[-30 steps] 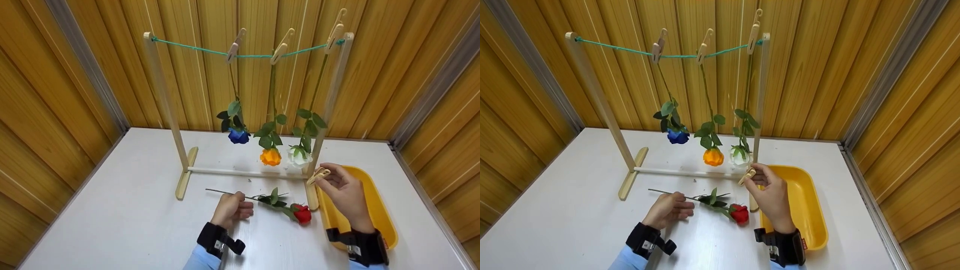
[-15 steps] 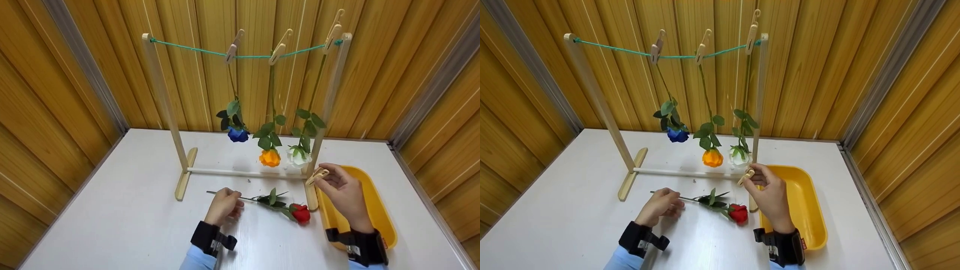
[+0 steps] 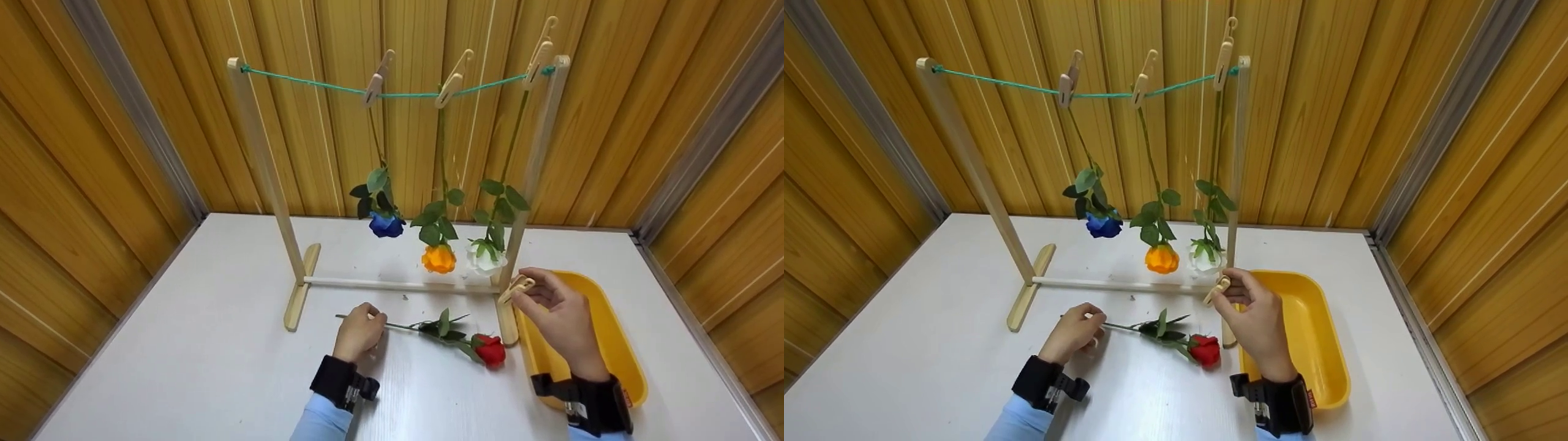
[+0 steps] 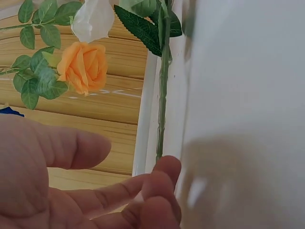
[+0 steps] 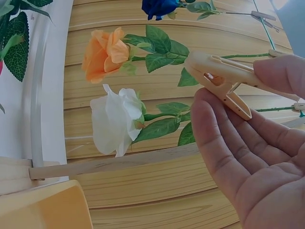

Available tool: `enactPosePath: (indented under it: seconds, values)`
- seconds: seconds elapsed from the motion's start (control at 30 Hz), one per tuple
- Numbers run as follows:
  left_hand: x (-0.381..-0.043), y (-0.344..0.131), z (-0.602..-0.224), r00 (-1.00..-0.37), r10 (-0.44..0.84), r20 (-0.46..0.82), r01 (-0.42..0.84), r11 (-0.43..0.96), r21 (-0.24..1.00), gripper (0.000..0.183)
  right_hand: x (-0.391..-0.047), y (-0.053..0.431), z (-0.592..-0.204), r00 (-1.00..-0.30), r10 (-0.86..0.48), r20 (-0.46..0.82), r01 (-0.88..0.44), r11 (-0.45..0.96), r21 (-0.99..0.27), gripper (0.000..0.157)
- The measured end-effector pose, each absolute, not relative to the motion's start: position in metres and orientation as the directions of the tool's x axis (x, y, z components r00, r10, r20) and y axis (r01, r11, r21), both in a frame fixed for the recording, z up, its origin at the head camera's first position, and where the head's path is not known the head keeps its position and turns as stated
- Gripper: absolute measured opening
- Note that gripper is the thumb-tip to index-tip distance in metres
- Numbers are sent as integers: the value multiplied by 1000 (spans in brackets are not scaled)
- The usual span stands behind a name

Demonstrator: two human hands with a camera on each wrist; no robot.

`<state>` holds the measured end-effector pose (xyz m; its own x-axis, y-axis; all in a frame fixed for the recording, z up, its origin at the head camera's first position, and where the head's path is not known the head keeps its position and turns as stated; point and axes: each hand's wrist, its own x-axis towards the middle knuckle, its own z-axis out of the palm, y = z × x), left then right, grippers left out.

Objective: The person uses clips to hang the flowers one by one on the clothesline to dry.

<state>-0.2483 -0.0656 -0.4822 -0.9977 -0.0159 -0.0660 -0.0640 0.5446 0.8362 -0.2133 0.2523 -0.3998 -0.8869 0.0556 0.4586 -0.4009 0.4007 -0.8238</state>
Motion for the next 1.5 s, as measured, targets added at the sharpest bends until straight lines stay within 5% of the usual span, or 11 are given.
enactPosePath:
  seconds: [0.6,0.83,1.13,1.37,1.5]
  values:
    - [-253,-61,-481,-995,-97,8,-41,489,871,17,-216,252,-402,-874,44,483,-433,380,-817,35]
    - [-251,-58,-473,-966,-152,211,129,422,897,16,-215,251,-402,-879,41,475,-428,373,-823,35]
    - [-245,-52,-464,-840,-243,485,349,444,826,10,-215,249,-399,-884,37,466,-421,369,-828,36]
    - [-243,-47,-458,-796,-324,512,423,307,852,8,-215,249,-401,-879,29,475,-433,367,-823,35]
    - [-242,-44,-455,-793,-363,490,458,177,871,21,-214,249,-401,-871,20,490,-452,357,-817,34]
